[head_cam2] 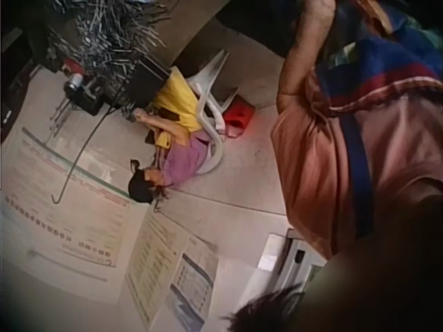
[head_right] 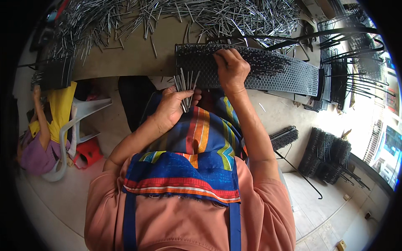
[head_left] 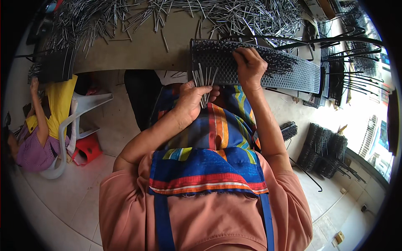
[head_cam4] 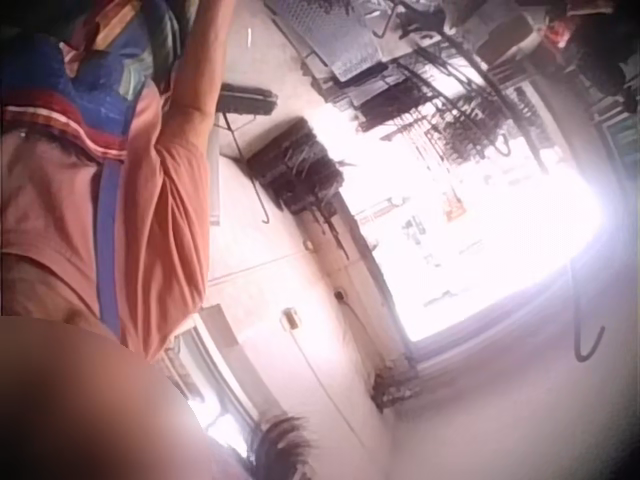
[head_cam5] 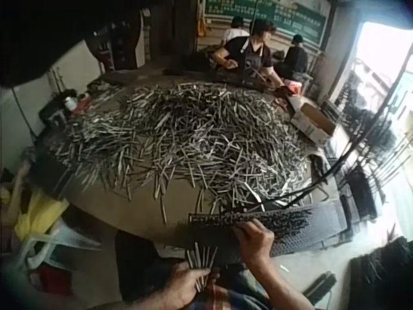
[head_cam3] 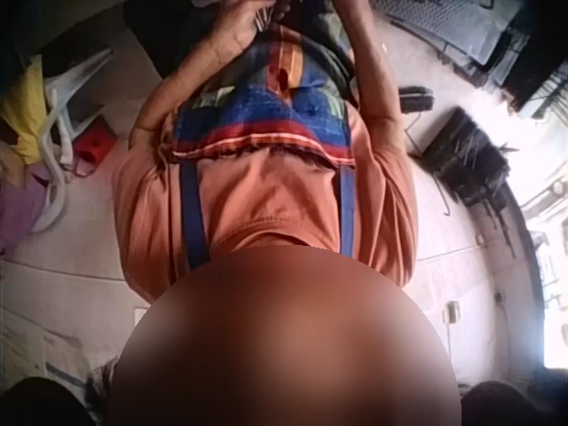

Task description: Inserting thin metal wires into a mesh template to assemble industrial panels.

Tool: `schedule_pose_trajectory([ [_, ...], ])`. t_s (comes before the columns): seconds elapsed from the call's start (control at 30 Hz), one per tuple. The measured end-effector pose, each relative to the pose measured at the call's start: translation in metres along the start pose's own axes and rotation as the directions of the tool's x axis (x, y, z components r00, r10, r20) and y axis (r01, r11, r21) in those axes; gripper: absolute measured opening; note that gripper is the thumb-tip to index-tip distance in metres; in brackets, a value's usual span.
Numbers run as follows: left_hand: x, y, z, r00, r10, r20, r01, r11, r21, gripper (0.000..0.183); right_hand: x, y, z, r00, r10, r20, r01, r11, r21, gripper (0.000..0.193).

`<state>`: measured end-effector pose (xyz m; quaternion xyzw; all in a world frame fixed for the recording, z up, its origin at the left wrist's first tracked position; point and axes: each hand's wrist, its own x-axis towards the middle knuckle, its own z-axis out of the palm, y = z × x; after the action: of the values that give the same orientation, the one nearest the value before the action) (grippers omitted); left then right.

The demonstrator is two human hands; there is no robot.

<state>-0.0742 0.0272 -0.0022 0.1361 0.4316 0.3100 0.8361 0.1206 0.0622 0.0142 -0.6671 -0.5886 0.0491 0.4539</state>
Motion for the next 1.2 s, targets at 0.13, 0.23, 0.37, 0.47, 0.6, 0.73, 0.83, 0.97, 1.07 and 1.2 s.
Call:
schedule_pose_trajectory([
  [0.13,0.000,0.002,0.000,1.000,-0.021,0.008,0.022,0.999,-0.049,0.017,-0.003,0.000,-0.002,0.997,-0.008,0.083,0.020,0.989,-0.145,0.011],
  [0.23,0.000,0.002,-0.001,0.999,-0.041,0.004,0.041,0.998,-0.052,0.017,-0.008,0.005,-0.003,0.999,0.001,0.037,0.003,0.995,-0.095,0.010],
  [0.37,0.001,0.003,-0.001,0.998,-0.067,0.003,0.067,0.995,-0.067,0.017,0.001,0.002,-0.004,0.996,-0.015,0.088,0.033,0.977,-0.209,0.011],
  [0.47,0.001,0.007,0.002,0.999,-0.035,0.011,0.036,0.998,-0.055,0.017,0.007,-0.002,-0.005,0.991,0.002,0.131,0.035,0.958,-0.285,0.013],
  [0.6,-0.001,0.012,0.004,0.999,-0.005,0.053,0.009,0.997,-0.083,0.018,-0.002,-0.014,-0.015,0.977,0.053,0.206,-0.035,0.995,-0.089,0.017],
  [0.73,-0.006,0.008,0.009,0.994,-0.011,0.112,0.017,0.998,-0.058,0.017,-0.028,-0.026,-0.006,0.634,0.345,0.692,-0.655,0.715,0.244,0.014],
  [0.83,-0.007,0.010,0.001,0.997,0.065,0.046,-0.061,0.995,-0.081,0.014,-0.028,-0.028,0.000,0.558,0.436,0.706,-0.807,0.485,0.338,0.008],
  [0.97,-0.018,0.016,-0.021,0.990,0.023,-0.138,-0.020,0.999,0.028,0.014,-0.014,-0.040,0.008,0.788,0.456,0.413,-0.615,0.559,0.556,0.005],
  [1.07,-0.024,0.008,-0.028,0.994,0.003,-0.110,0.000,1.000,0.030,0.019,-0.008,-0.036,0.031,0.898,0.349,0.268,-0.438,0.657,0.613,0.004],
  [1.2,-0.029,0.003,-0.034,0.996,-0.058,-0.061,0.060,0.997,0.040,0.024,-0.004,-0.030,0.044,0.980,0.105,0.169,-0.179,0.838,0.516,0.008],
])
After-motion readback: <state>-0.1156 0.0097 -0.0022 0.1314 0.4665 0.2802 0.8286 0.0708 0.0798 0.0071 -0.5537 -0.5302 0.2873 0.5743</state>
